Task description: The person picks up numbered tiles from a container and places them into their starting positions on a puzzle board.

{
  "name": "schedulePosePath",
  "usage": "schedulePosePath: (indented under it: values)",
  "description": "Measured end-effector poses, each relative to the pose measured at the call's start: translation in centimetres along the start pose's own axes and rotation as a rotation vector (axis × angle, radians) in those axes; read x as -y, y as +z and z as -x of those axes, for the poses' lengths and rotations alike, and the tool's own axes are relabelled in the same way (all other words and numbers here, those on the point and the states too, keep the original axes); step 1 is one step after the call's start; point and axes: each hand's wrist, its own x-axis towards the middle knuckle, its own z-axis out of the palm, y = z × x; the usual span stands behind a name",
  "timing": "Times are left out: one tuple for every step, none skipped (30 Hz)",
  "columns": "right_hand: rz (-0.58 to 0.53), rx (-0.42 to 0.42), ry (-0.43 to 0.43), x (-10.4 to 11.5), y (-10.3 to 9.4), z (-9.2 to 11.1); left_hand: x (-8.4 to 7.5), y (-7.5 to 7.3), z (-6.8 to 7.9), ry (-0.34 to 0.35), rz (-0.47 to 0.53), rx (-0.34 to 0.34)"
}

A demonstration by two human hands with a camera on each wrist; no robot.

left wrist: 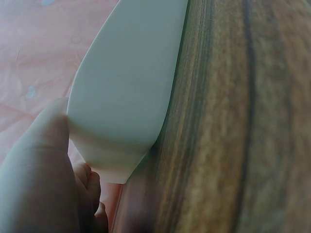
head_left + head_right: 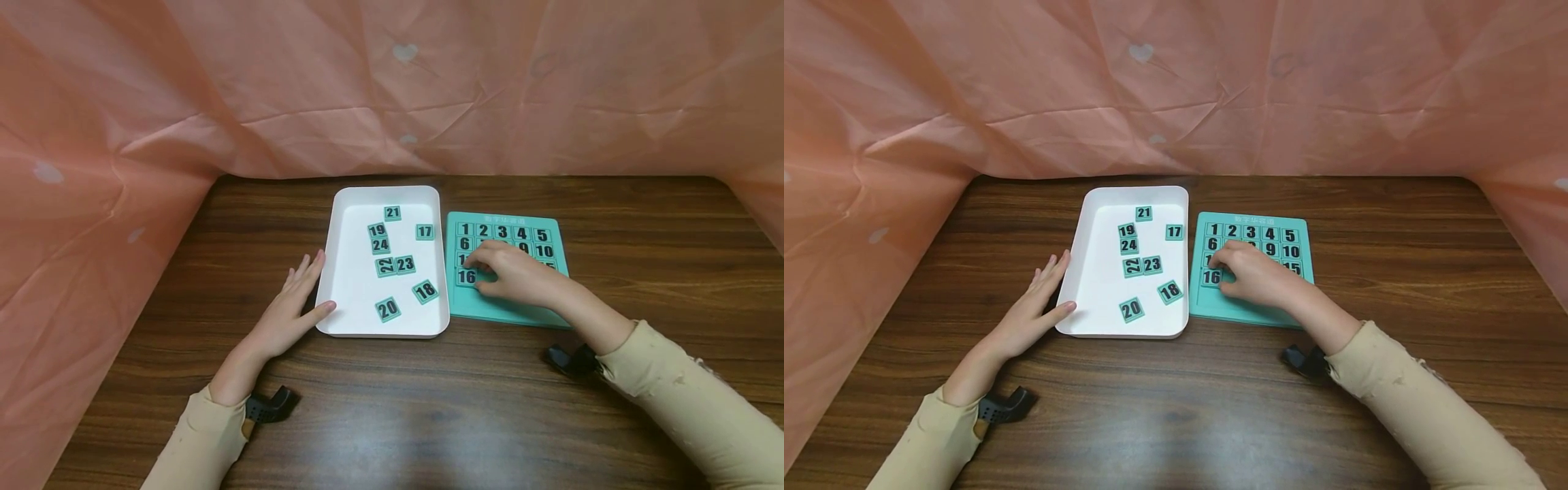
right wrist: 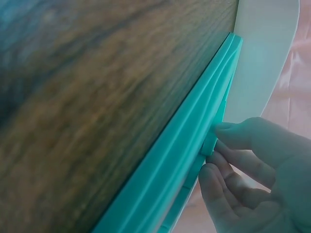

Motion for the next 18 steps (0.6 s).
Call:
schedulePosePath:
  values:
    - [0.001,-0.001,-0.001,0.0,0.02,-0.03,-0.03,-0.01,0.0,0.0,-0.001,0.0]
    - [0.003,-0.004,-0.006,-0.02,0.04,-0.04,-0.04,-0.03,0.0,0.0,-0.002,0.001]
    - [0.004,-0.006,-0.009,-0.03,0.05,-0.05,-0.05,-0.04,-0.01,0.0,-0.001,0.002]
    - [0.005,-0.008,-0.013,-0.03,0.06,-0.06,-0.06,-0.04,-0.01,-0.002,0.0,0.004]
    - [0.006,-0.011,-0.017,-0.03,0.07,-0.06,-0.08,-0.05,0.0,-0.004,0.0,0.005]
    - [0.006,-0.013,-0.021,-0.04,0.09,-0.07,-0.09,-0.06,0.0,-0.005,0.001,0.006]
    - [0.006,-0.016,-0.023,-0.06,0.1,-0.07,-0.09,-0.07,0.0,-0.007,0.002,0.006]
    - [0.005,-0.018,-0.024,-0.07,0.11,-0.07,-0.09,-0.09,0.0,-0.007,0.004,0.007]
    - [0.004,-0.018,-0.025,-0.08,0.12,-0.06,-0.09,-0.09,-0.01,-0.008,0.005,0.007]
    - [0.003,-0.019,-0.025,-0.08,0.12,-0.06,-0.11,-0.11,-0.01,-0.008,0.002,0.007]
    - [0.001,-0.018,-0.025,-0.08,0.12,-0.06,-0.14,-0.11,0.0,-0.008,0.002,0.006]
    - [0.001,-0.017,-0.025,-0.09,0.12,-0.05,-0.15,-0.12,0.01,-0.008,0.003,0.005]
    - [-0.001,-0.016,-0.022,-0.09,0.11,-0.04,-0.16,-0.11,0.02,-0.01,0.002,0.004]
    - [-0.002,-0.016,-0.021,-0.08,0.09,-0.04,-0.17,-0.1,0.03,-0.012,0.003,0.004]
    - [-0.003,-0.017,-0.016,-0.1,0.08,-0.03,-0.14,-0.07,0.03,-0.014,0.002,0.004]
    - [-0.004,-0.016,-0.011,-0.06,0.02,-0.05,-0.14,-0.06,0.03,-0.016,0.0,0.004]
    - [-0.003,-0.02,-0.009,-0.08,-0.03,-0.06,-0.13,-0.03,0.03,-0.019,0.001,0.002]
    - [-0.003,-0.025,-0.006,-0.08,-0.12,-0.08,-0.13,-0.01,0.02,-0.018,0.001,0.002]
